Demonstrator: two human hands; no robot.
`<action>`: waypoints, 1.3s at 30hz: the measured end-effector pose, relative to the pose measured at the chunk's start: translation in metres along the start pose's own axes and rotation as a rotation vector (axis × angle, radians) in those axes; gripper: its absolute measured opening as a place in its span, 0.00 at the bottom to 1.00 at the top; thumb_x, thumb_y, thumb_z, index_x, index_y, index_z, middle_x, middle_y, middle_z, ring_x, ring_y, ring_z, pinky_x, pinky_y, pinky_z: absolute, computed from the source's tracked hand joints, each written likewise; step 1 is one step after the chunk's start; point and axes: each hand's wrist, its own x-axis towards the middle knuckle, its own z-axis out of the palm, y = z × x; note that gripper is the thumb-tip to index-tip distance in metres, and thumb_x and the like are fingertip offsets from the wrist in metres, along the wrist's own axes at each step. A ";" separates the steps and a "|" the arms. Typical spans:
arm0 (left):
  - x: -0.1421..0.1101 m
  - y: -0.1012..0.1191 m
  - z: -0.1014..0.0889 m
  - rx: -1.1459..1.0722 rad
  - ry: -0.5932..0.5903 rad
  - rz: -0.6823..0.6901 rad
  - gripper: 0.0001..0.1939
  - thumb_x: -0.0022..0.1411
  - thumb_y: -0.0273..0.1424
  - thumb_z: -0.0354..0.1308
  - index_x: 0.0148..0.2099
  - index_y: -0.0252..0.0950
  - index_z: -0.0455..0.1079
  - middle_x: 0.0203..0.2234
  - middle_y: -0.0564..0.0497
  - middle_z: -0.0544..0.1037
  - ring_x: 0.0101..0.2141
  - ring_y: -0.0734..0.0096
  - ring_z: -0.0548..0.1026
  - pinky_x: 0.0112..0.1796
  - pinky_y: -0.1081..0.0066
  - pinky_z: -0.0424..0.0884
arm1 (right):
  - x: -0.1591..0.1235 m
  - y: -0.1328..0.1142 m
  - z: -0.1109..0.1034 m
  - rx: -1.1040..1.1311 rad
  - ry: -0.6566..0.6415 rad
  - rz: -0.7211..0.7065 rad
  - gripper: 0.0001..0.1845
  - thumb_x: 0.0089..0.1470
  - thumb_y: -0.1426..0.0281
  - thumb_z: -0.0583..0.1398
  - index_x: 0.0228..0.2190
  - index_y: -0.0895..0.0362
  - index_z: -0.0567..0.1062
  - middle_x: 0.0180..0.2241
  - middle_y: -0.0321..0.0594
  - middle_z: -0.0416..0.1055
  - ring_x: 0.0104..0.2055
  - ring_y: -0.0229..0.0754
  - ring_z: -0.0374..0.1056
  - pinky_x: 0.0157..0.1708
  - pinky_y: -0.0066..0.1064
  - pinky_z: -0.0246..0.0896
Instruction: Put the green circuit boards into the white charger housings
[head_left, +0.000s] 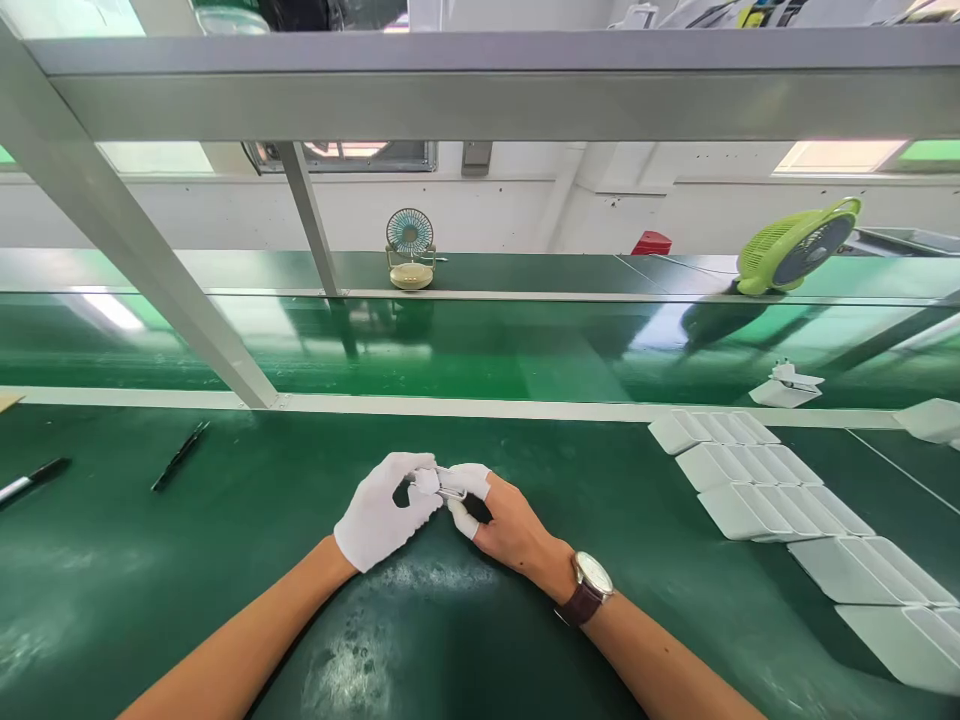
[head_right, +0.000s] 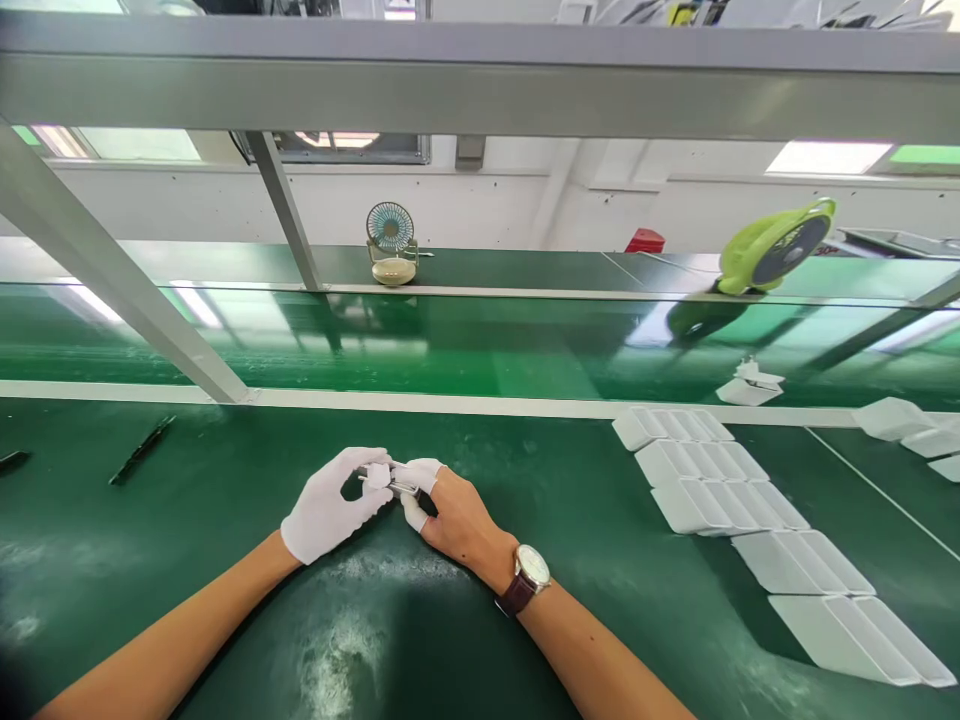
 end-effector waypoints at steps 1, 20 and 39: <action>-0.001 0.000 0.000 0.012 -0.002 -0.005 0.19 0.57 0.29 0.60 0.52 0.42 0.70 0.44 0.51 0.80 0.41 0.67 0.78 0.46 0.63 0.77 | 0.000 0.000 0.000 -0.011 0.003 0.035 0.20 0.57 0.75 0.57 0.51 0.51 0.70 0.42 0.41 0.75 0.40 0.43 0.74 0.40 0.37 0.73; -0.008 -0.003 0.004 -0.006 -0.014 0.031 0.24 0.57 0.25 0.59 0.56 0.43 0.66 0.47 0.52 0.79 0.44 0.69 0.78 0.49 0.66 0.76 | -0.008 0.005 0.004 -0.183 -0.001 -0.125 0.25 0.57 0.77 0.55 0.56 0.54 0.62 0.46 0.48 0.72 0.44 0.48 0.73 0.40 0.39 0.75; -0.006 -0.002 0.004 0.036 0.033 0.108 0.19 0.59 0.27 0.58 0.53 0.41 0.67 0.47 0.48 0.78 0.45 0.65 0.78 0.47 0.65 0.77 | -0.005 0.003 -0.004 -0.152 0.014 -0.035 0.14 0.56 0.65 0.64 0.40 0.53 0.65 0.50 0.53 0.70 0.54 0.55 0.69 0.47 0.49 0.71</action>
